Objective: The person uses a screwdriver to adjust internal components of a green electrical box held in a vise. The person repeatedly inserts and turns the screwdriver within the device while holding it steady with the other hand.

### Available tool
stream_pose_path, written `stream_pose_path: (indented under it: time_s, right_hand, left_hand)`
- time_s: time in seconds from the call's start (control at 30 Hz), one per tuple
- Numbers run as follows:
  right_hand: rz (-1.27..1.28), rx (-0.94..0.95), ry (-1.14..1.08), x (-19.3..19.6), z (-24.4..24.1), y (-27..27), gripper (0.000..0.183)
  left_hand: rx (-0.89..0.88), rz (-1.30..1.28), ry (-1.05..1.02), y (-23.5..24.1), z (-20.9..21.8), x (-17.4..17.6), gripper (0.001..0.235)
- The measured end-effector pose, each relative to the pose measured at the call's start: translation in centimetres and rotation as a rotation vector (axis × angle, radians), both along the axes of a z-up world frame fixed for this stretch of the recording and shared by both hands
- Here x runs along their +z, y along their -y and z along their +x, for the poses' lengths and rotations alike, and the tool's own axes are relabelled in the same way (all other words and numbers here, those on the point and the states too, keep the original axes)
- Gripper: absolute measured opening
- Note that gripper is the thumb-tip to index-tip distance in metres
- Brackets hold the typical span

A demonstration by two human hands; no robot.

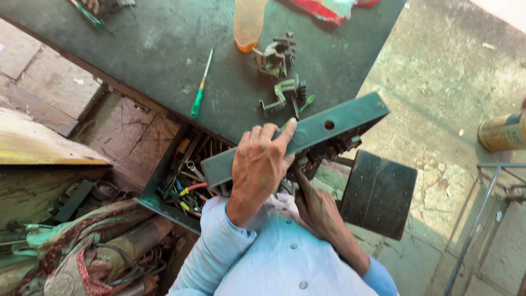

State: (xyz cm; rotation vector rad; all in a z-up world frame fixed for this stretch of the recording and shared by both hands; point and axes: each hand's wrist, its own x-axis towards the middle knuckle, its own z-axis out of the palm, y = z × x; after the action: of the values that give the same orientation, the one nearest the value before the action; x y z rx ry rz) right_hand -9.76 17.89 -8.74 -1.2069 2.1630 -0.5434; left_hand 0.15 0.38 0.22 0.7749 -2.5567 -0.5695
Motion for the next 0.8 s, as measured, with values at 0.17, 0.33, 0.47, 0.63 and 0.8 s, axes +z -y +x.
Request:
stream_pose_path:
  time_s: [0.17,0.33,0.47,0.63,0.8]
  right_hand:
    - [-0.038,0.03,-0.009,-0.5,0.0,0.2,0.06]
    - [-0.065,0.017,0.004,-0.3,-0.6,0.9,0.065]
    - [-0.021,0.026,-0.022,-0.2,0.0,0.4,0.066]
    - [-0.105,0.029,0.001,-0.4,-0.7,0.6,0.061]
    - [0.013,0.035,-0.031,-0.7,0.0,-0.3,0.049]
  left_hand:
    - [0.008,-0.06,0.015,-0.4,0.0,-0.4,0.067]
    - [0.037,-0.072,0.046,-0.2,-0.4,-0.2,0.062]
    - [0.029,-0.078,0.021,-0.5,0.1,-0.4,0.062]
    - [0.038,-0.065,0.045,-0.2,-0.4,-0.4,0.065]
    - [0.018,-0.062,0.032,-1.1,0.1,-0.8,0.066]
